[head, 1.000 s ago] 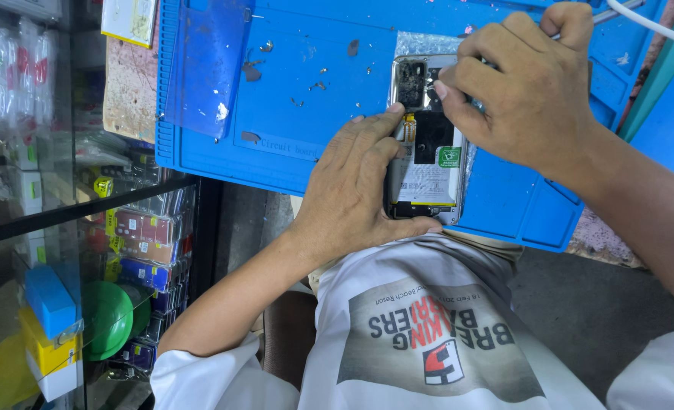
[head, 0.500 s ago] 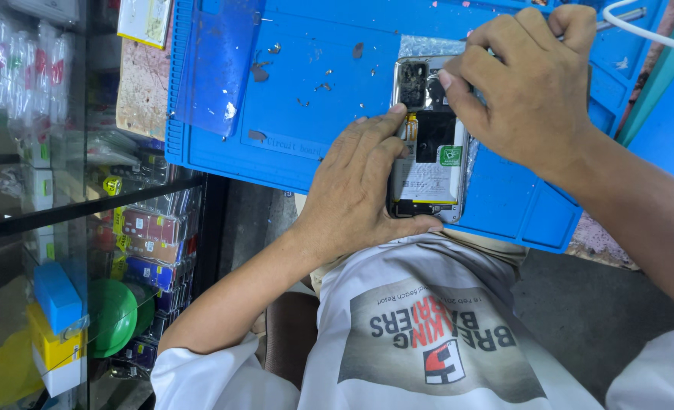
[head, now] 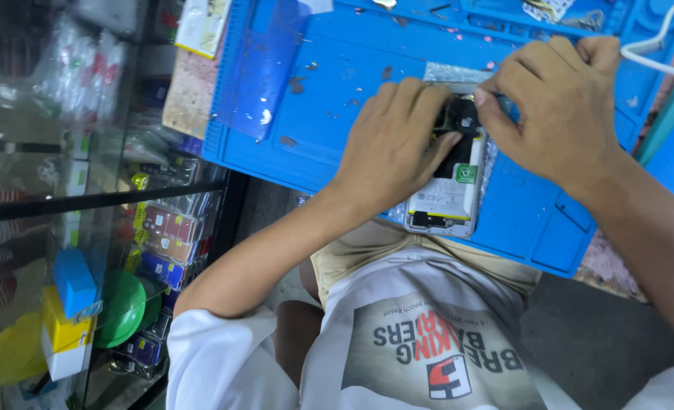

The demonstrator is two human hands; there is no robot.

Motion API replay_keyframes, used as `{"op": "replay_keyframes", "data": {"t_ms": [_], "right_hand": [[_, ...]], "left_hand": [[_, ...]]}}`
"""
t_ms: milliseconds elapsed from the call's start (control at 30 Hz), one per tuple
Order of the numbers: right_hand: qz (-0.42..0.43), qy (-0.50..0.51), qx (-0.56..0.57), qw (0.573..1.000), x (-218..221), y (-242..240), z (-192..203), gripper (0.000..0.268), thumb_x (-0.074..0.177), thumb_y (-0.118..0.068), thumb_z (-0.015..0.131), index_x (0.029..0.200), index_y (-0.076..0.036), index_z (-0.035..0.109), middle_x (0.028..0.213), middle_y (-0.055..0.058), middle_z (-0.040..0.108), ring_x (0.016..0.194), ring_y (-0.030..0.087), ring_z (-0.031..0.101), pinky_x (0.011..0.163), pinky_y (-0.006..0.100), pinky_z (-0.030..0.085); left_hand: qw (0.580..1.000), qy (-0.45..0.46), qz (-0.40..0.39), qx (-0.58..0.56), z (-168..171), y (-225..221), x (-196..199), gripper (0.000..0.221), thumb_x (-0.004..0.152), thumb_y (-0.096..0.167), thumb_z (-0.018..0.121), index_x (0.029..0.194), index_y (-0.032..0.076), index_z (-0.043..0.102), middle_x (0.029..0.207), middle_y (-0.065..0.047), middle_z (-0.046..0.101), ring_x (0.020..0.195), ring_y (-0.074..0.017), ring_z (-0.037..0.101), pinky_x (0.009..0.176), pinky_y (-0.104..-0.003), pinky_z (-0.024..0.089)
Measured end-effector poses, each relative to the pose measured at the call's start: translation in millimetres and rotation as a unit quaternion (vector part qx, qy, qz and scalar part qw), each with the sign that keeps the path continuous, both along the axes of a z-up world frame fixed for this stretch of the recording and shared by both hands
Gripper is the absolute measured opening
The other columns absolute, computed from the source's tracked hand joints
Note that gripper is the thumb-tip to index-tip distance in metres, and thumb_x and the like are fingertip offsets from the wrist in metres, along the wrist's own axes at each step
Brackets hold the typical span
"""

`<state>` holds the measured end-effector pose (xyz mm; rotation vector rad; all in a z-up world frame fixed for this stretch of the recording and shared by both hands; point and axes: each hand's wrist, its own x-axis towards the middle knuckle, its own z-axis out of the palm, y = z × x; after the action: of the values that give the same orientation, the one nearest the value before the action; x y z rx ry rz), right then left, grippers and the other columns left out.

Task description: The person manipulates internal components of a mobile phone with a small tool on a blue mat, moving parts and handling the phone chassis.

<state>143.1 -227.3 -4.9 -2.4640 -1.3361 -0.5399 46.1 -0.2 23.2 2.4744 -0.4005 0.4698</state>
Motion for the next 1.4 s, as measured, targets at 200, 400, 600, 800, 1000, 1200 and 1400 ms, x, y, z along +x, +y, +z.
{"op": "replay_keyframes", "data": {"t_ms": [200, 400, 600, 800, 1000, 1200, 1400], "right_hand": [[-0.011, 0.007, -0.013, 1.0, -0.6, -4.4, -7.4, 0.014, 0.102, -0.021, 0.072, 0.094, -0.015, 0.062, 0.096, -0.003, 0.057, 0.09, 0.016, 0.054, 0.095, 0.035, 0.03], [-0.01, 0.0, -0.022, 1.0, 0.7, -7.3, -11.9, 0.01, 0.099, -0.02, 0.072, 0.096, -0.015, 0.064, 0.095, -0.003, 0.057, 0.091, 0.015, 0.053, 0.096, 0.035, 0.03], [-0.003, -0.007, -0.027, 1.0, 2.2, -10.9, -14.9, 0.007, 0.099, -0.018, 0.07, 0.099, -0.015, 0.065, 0.099, -0.004, 0.058, 0.091, 0.014, 0.052, 0.096, 0.033, 0.03], [0.003, -0.013, -0.027, 1.0, 2.8, -13.0, -17.3, 0.006, 0.101, -0.019, 0.07, 0.1, -0.015, 0.065, 0.099, -0.004, 0.058, 0.092, 0.014, 0.052, 0.097, 0.032, 0.029], [0.004, -0.022, -0.036, 0.999, 3.5, -11.7, -14.3, 0.006, 0.102, -0.021, 0.067, 0.098, -0.017, 0.065, 0.097, -0.005, 0.057, 0.089, 0.013, 0.05, 0.096, 0.033, 0.029], [0.012, -0.013, -0.023, 1.0, 0.7, -11.1, -11.6, 0.005, 0.104, -0.019, 0.066, 0.099, -0.018, 0.065, 0.098, -0.005, 0.056, 0.091, 0.013, 0.05, 0.096, 0.032, 0.028], [0.005, 0.003, -0.02, 1.0, 0.7, -8.1, -7.7, 0.007, 0.104, -0.02, 0.069, 0.099, -0.017, 0.065, 0.098, -0.004, 0.058, 0.091, 0.014, 0.051, 0.098, 0.034, 0.028]], "left_hand": [[0.998, 0.001, -0.021, 0.061, -2.6, 0.0, 20.5, 0.025, 0.089, 0.019, 0.075, 0.109, 0.009, 0.063, 0.104, -0.01, 0.058, 0.099, -0.0316, 0.061, 0.091, -0.049, 0.05], [0.995, -0.017, -0.016, 0.097, 1.0, -4.7, 21.7, 0.015, 0.089, 0.012, 0.067, 0.104, 0.008, 0.066, 0.1, -0.01, 0.059, 0.095, -0.0296, 0.063, 0.087, -0.049, 0.052], [0.992, -0.024, -0.023, 0.12, -3.0, -9.3, 24.8, 0.011, 0.089, 0.01, 0.065, 0.099, 0.005, 0.063, 0.098, -0.01, 0.059, 0.095, -0.0262, 0.062, 0.081, -0.04, 0.051], [0.969, -0.063, 0.01, 0.241, -15.0, -15.4, 25.3, 0.007, 0.09, 0.012, 0.063, 0.093, 0.006, 0.059, 0.09, -0.009, 0.052, 0.088, -0.0237, 0.055, 0.074, -0.036, 0.046], [0.976, -0.059, 0.001, 0.21, -24.4, -9.7, 26.7, 0.01, 0.091, 0.011, 0.061, 0.098, 0.006, 0.056, 0.093, -0.008, 0.051, 0.09, -0.0224, 0.054, 0.077, -0.036, 0.045], [0.994, -0.035, -0.019, 0.103, -16.3, -1.0, 10.5, 0.014, 0.1, 0.017, 0.061, 0.103, 0.006, 0.055, 0.098, -0.011, 0.054, 0.094, -0.0273, 0.055, 0.082, -0.041, 0.044], [0.997, 0.016, 0.021, 0.078, -1.1, 20.5, -15.4, 0.026, 0.102, 0.029, 0.067, 0.096, 0.007, 0.055, 0.092, -0.011, 0.056, 0.088, -0.0314, 0.057, 0.08, -0.045, 0.042]]}}
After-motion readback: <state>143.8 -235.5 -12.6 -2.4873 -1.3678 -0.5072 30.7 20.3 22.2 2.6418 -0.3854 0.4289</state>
